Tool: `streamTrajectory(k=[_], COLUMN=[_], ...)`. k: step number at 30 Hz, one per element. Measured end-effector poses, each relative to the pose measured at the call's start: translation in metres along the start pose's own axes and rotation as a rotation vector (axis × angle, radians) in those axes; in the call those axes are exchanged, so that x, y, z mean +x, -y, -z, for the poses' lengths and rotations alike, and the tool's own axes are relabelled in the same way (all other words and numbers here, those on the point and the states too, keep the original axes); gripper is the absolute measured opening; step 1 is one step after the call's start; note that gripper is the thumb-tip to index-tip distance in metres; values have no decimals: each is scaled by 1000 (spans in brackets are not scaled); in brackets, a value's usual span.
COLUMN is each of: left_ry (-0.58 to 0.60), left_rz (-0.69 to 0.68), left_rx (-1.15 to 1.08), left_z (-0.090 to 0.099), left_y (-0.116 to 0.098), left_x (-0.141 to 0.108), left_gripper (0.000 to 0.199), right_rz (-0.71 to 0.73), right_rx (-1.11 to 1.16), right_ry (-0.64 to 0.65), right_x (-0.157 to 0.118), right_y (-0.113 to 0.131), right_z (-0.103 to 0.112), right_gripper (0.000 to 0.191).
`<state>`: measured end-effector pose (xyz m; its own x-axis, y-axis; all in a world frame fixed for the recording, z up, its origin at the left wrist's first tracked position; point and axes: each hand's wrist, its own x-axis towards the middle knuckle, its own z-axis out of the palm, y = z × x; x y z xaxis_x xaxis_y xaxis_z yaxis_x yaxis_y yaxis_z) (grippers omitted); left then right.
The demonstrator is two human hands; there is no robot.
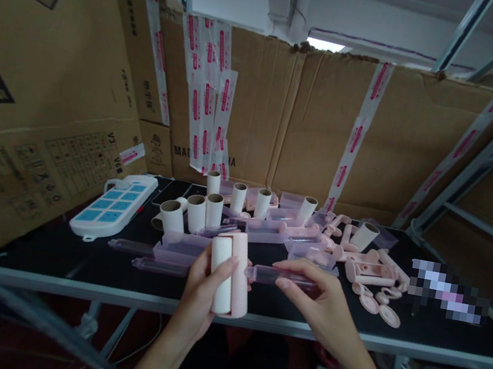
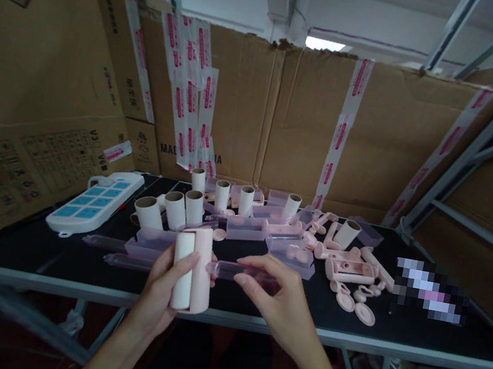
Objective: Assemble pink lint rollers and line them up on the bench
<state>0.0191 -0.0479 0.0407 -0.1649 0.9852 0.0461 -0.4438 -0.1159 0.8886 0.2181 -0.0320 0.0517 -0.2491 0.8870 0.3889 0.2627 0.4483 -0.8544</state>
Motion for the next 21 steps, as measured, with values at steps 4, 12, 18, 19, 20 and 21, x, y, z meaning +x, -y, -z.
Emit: streamTrajectory(k=[4, 12, 18, 19, 20, 21], left_ry=[-23, 12, 36, 43, 44, 39], left_rz=[-6, -20, 18, 39, 55, 65], left_rx=[-4, 17, -12, -15, -15, -13], left_z=[-4, -4, -3, -3, -3, -3], left_y=[-6, -14, -18, -19, -20, -21], left_x=[-5, -9, -15, -16, -17, -18], left_gripper=[53, 62, 46, 46, 45, 44], right_rz=[-9, 51, 173, 188, 199, 208], right_rx=[20, -18, -125, -133, -139, -143], right_ry=[21, 23, 68, 73, 73, 70], right_x=[1, -1, -4, -4, -5, -5], right_y=[4, 12, 23, 25, 27, 28], right_z=[2, 2, 8, 9, 9, 10], right_gripper=[25, 24, 23, 23, 23, 23])
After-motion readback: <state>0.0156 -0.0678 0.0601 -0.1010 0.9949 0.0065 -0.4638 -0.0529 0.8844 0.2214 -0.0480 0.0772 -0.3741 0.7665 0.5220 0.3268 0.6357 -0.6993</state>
